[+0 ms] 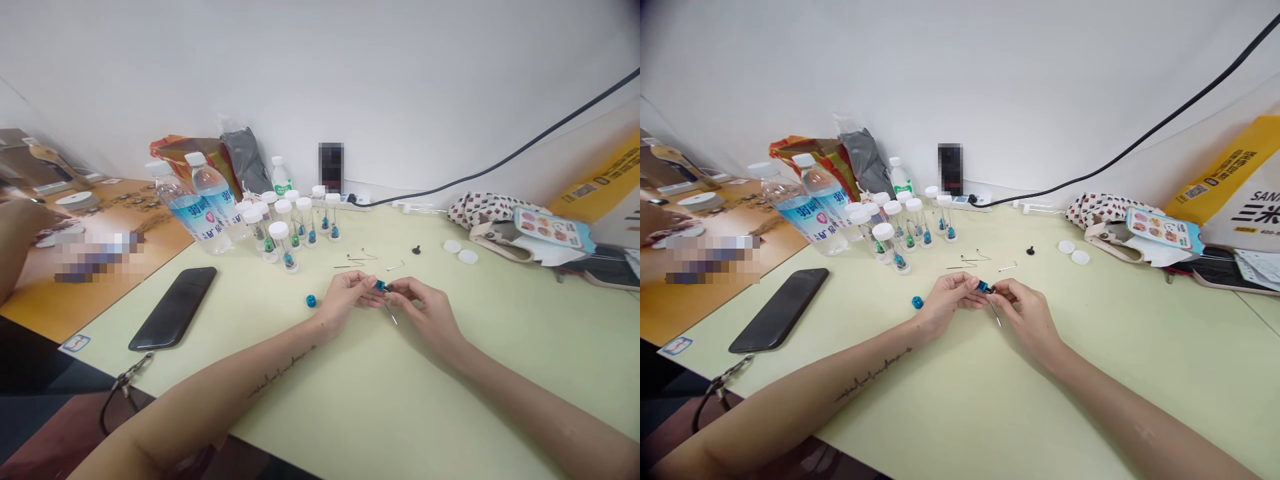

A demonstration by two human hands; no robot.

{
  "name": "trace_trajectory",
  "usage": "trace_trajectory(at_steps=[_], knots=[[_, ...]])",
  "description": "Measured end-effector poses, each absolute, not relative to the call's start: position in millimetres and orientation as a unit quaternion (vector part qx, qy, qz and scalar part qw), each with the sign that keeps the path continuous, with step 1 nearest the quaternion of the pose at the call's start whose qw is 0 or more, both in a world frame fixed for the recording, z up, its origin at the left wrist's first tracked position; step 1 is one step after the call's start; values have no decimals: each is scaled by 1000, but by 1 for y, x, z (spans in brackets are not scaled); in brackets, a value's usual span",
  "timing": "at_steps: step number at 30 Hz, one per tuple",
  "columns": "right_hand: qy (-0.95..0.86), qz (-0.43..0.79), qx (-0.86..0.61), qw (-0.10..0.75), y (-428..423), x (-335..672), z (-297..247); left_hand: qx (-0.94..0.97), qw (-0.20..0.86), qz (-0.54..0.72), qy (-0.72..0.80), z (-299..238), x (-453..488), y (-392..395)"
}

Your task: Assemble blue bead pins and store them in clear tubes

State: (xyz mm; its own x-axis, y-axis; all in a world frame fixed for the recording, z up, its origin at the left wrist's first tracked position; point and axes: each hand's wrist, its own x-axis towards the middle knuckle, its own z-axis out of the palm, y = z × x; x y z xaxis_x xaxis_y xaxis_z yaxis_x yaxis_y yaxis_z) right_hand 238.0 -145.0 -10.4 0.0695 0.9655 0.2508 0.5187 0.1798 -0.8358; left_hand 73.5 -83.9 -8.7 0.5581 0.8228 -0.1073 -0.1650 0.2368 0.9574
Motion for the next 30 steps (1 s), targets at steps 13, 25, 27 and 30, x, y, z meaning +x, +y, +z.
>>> trace_trajectory(at_steps=[13,25,27,30], knots=[[-639,246,-585,435,-145,237,-12,518,713,344,325,-11,73,-83],[-642,245,-556,468,-146,239,-14,505,718,354,324,-9,74,-84],[-654,239,-544,469,-145,240,-16,503,721,353,320,-8,74,-84],[-664,229,-535,470,-145,241,-18,503,723,352,317,-7,73,-84]])
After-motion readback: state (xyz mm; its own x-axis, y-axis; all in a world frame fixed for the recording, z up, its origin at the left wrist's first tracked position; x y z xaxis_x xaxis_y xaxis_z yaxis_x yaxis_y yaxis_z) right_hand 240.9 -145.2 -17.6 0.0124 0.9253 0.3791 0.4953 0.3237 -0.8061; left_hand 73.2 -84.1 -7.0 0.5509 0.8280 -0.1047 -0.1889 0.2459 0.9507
